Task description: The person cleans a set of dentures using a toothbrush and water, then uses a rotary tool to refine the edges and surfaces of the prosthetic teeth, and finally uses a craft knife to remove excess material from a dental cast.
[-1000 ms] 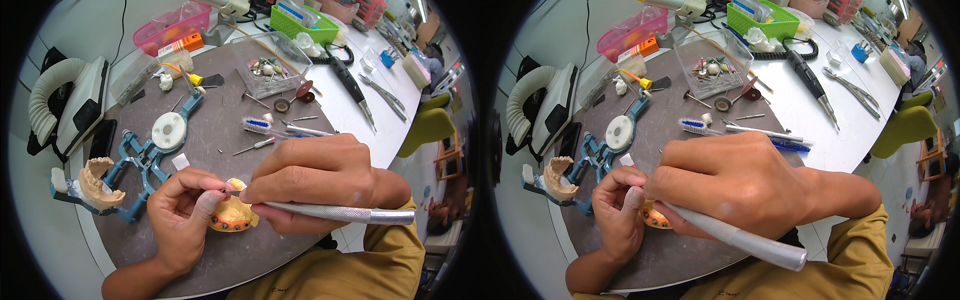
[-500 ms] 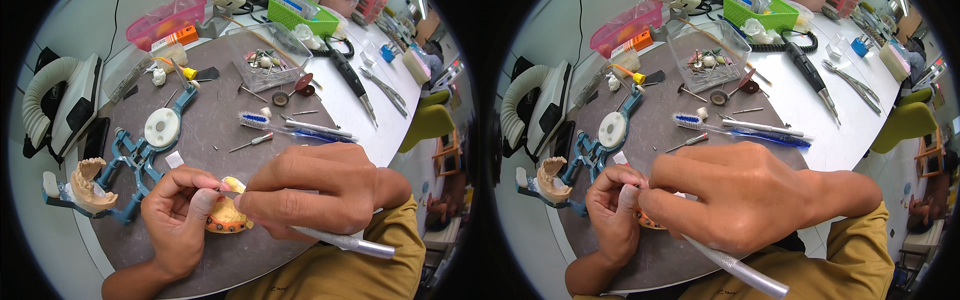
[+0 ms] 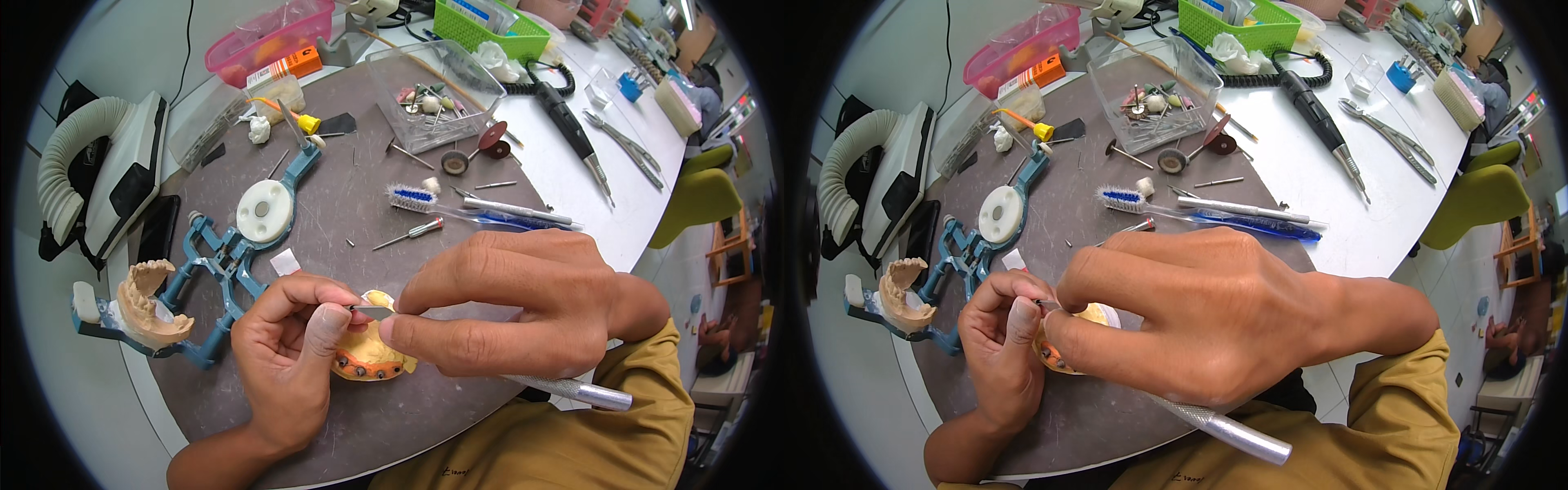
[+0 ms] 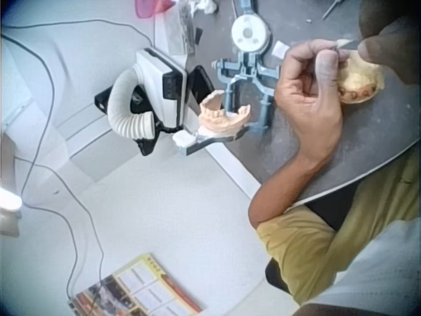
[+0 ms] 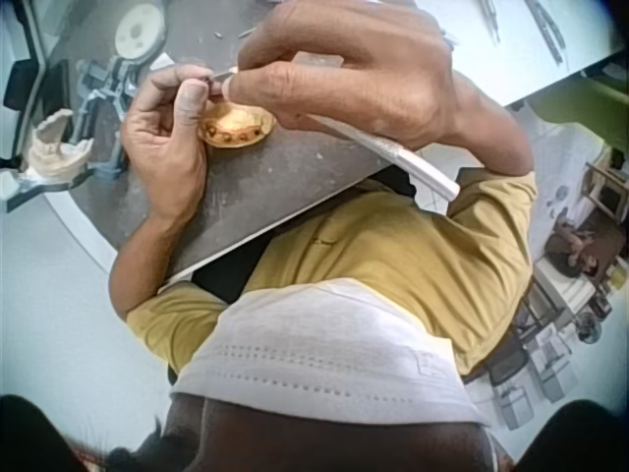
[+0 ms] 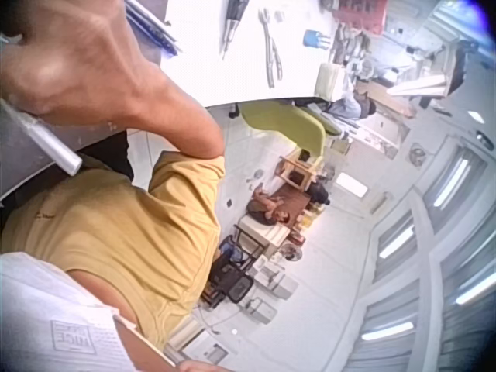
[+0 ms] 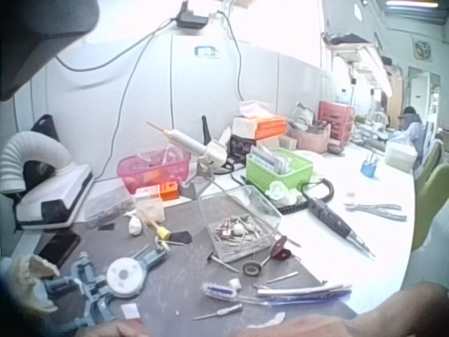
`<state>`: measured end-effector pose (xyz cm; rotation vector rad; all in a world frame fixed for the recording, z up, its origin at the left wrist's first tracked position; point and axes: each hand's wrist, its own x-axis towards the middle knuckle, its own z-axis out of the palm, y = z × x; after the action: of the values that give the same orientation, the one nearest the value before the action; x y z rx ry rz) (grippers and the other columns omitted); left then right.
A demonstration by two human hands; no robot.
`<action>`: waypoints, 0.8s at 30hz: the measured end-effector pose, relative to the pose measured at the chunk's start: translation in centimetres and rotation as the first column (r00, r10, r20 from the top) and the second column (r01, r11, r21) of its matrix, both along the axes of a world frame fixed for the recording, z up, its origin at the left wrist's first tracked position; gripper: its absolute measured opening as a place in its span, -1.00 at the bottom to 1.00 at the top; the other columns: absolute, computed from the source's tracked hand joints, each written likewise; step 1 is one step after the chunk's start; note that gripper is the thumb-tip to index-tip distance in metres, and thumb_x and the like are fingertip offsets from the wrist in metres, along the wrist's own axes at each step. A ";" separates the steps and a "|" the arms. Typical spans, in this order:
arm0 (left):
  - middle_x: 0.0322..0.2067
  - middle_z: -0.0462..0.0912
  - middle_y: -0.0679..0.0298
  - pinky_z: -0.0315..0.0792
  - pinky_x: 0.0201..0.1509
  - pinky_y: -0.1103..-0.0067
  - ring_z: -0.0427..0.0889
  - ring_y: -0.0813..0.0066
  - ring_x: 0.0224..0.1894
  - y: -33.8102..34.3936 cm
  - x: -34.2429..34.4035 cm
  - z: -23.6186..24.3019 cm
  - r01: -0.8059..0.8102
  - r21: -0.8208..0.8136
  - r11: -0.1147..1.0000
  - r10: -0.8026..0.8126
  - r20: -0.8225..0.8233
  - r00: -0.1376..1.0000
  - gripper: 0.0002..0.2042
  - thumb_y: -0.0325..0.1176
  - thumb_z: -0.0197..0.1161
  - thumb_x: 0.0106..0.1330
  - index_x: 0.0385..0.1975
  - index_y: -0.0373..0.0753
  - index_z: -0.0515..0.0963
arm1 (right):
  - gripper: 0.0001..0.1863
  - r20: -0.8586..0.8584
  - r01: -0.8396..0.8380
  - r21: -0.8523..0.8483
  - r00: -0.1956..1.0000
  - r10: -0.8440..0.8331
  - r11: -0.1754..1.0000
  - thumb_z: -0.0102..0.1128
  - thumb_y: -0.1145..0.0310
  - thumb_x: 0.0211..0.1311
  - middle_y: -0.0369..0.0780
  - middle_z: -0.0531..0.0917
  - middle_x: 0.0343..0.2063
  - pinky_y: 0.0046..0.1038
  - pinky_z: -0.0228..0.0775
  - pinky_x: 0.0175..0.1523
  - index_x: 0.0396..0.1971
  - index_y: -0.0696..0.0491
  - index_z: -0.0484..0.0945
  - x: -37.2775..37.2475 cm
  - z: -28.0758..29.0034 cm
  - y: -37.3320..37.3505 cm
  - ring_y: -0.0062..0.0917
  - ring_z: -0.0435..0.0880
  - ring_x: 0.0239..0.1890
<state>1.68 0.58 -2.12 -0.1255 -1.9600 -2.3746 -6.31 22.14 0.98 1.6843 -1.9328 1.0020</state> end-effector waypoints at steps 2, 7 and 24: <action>-0.24 0.62 0.20 0.58 -0.04 0.60 0.68 0.55 -0.22 0.0 0.0 0.0 0.002 -0.001 1.000 -0.002 -0.003 1.000 -0.88 -0.44 0.20 0.46 -0.21 -0.38 0.53 | -0.63 0.001 -0.004 0.001 1.000 0.004 1.000 0.43 0.50 -0.15 -0.17 0.69 -0.39 -0.56 0.60 -0.41 -0.20 0.14 0.74 0.0 0.0 0.0 -0.52 0.72 -0.43; -0.24 0.63 0.21 0.57 -0.05 0.61 0.68 0.55 -0.22 0.0 0.0 0.0 0.005 0.002 1.000 -0.005 -0.005 1.000 -0.87 -0.42 0.21 0.46 -0.21 -0.38 0.53 | -0.65 -0.028 -0.001 -0.019 1.000 0.001 1.000 0.42 0.49 -0.12 -0.16 0.69 -0.39 -0.56 0.62 -0.38 -0.20 0.14 0.74 -0.1 -0.2 -0.1 -0.50 0.72 -0.43; -0.26 0.64 0.21 0.50 -0.06 0.63 0.63 0.59 -0.22 -0.3 -0.2 -0.2 0.031 -0.037 0.999 -0.032 -0.037 0.999 -0.82 -0.35 0.20 0.48 -0.23 -0.37 0.55 | -0.74 -0.096 -0.037 -0.127 0.995 0.025 0.991 0.40 0.59 -0.07 -0.13 0.69 -0.41 -0.54 0.66 -0.35 -0.28 0.13 0.75 -0.3 -1.2 -0.5 -0.49 0.73 -0.44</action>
<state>1.51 0.28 -2.34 -0.2024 -1.9991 -2.3386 -6.58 21.62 -0.19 1.6636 -1.7497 1.0170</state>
